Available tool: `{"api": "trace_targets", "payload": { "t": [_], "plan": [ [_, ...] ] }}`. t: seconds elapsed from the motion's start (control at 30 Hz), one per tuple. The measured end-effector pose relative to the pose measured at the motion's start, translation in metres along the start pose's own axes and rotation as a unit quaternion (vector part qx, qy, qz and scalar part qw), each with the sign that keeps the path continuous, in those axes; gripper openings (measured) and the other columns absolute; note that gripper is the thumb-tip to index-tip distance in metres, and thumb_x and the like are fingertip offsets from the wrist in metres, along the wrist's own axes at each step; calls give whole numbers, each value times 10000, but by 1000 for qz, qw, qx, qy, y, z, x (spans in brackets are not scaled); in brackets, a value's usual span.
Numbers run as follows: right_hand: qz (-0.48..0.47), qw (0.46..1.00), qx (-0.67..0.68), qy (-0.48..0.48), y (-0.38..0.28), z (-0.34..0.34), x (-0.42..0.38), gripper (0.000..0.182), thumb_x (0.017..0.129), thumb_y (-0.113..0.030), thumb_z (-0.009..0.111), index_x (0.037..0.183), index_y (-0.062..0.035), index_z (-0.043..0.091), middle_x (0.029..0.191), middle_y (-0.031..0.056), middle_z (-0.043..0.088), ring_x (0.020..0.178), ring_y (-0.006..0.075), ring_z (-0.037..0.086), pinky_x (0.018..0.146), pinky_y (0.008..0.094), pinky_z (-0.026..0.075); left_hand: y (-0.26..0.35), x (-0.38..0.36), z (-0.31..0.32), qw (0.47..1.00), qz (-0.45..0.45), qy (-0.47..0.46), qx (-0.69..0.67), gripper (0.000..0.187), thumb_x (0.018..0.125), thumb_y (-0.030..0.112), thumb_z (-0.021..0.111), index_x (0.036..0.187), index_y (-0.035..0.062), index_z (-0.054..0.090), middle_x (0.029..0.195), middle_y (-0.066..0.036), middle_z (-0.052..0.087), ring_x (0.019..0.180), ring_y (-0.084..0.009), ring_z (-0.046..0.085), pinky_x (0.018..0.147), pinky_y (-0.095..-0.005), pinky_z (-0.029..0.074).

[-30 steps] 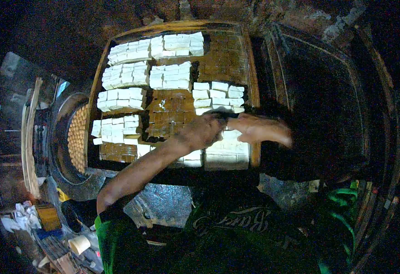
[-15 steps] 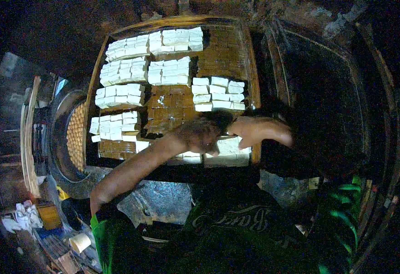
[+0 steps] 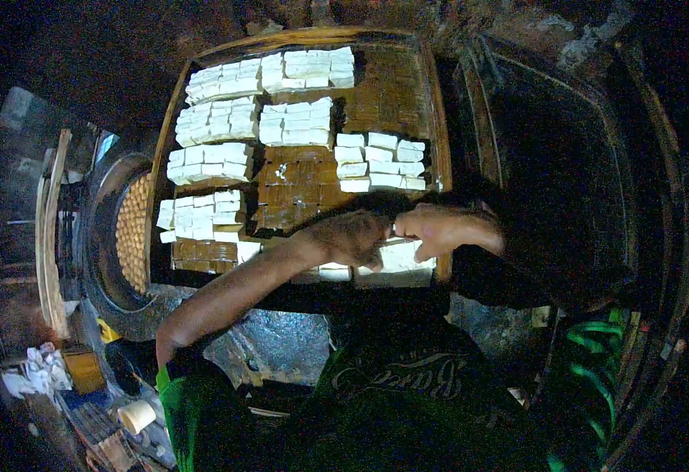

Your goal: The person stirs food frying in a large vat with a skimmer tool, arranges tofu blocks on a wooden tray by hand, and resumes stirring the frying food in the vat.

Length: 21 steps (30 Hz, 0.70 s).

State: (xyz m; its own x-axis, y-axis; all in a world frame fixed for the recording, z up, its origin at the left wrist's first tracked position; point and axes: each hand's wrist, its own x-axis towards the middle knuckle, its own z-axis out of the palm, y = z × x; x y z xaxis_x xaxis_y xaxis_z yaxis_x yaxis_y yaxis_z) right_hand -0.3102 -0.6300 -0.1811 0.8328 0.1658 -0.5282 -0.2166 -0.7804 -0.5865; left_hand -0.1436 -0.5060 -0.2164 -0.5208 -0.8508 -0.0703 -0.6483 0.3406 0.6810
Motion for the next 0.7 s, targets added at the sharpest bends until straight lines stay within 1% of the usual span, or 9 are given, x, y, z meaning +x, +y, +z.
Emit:
{"api": "trace_targets", "payload": {
  "t": [0.1, 0.2, 0.27, 0.33, 0.43, 0.5, 0.57, 0.63, 0.7],
  "plan": [
    [-1, 1000, -19, 16, -14, -9, -6, 462, 577, -144, 722, 977, 4, 545, 873, 172, 603, 833, 347, 586, 724, 411, 470, 8, 1, -7, 991, 61, 55, -106, 465, 672, 233, 718, 980, -47, 510, 785, -191, 585, 798, -373, 567, 739, -439, 447],
    [-35, 999, 10, -5, -29, -13, -13, 561, 585, -130, 723, 1085, -10, 499, 973, 195, 589, 921, 350, 568, 787, 422, 449, 6, -8, 9, 998, 36, 8, -49, 468, 680, 165, 682, 1061, -36, 499, 917, -198, 590, 876, -350, 571, 780, -424, 458],
    [-35, 999, 0, 40, -10, 21, -14, 617, 604, -116, 712, 1151, -23, 443, 1024, 202, 569, 964, 354, 546, 823, 426, 428, 33, -18, 13, 982, 9, 136, 130, 463, 674, 89, 639, 1099, -17, 486, 1057, -194, 556, 967, -335, 554, 814, -409, 467],
    [26, 998, 2, 52, -23, 33, -20, 731, 661, -86, 671, 1280, -60, 284, 1116, 212, 507, 1052, 388, 476, 899, 453, 365, 48, -23, 22, 975, -11, 138, 174, 480, 681, 87, 632, 1121, -15, 472, 1059, -201, 552, 966, -342, 552, 811, -410, 469],
    [-17, 991, -71, 113, -8, 54, -24, 675, 690, -89, 653, 1265, -58, 300, 1078, 217, 511, 1018, 386, 483, 885, 457, 374, 67, -24, 6, 953, -46, 139, 266, 513, 694, 84, 618, 1166, -13, 443, 1061, -216, 543, 963, -355, 548, 805, -413, 474],
    [-67, 993, 20, 92, -20, 27, -28, 614, 720, -110, 641, 1242, -53, 323, 1042, 224, 522, 986, 363, 498, 877, 447, 392, 71, -22, -24, 991, -131, -20, 9, 534, 685, 129, 651, 1159, -23, 458, 972, -232, 573, 903, -371, 569, 784, -415, 474],
    [65, 962, 264, -39, -44, -16, -35, 559, 690, -132, 666, 1182, -43, 417, 965, 199, 559, 904, 353, 546, 815, 419, 442, 46, -19, -8, 992, -98, 70, 23, 533, 668, 197, 697, 1105, -14, 479, 891, -227, 591, 851, -401, 573, 768, -425, 468],
    [0, 981, 193, -32, -33, -18, -30, 516, 684, -149, 674, 1141, -40, 460, 936, 190, 575, 866, 344, 564, 776, 409, 459, 54, -18, -42, 991, -89, -58, -84, 582, 661, 270, 714, 1115, -5, 476, 885, -214, 596, 852, -398, 573, 761, -437, 460],
    [-64, 990, 124, -27, -24, -6, -23, 475, 678, -166, 682, 1100, -37, 504, 906, 181, 591, 827, 334, 583, 737, 398, 475, 27, -24, -13, 997, -21, -47, -61, 577, 681, 331, 696, 1123, 17, 499, 902, -200, 601, 871, -375, 578, 776, -443, 451]
  ]
}}
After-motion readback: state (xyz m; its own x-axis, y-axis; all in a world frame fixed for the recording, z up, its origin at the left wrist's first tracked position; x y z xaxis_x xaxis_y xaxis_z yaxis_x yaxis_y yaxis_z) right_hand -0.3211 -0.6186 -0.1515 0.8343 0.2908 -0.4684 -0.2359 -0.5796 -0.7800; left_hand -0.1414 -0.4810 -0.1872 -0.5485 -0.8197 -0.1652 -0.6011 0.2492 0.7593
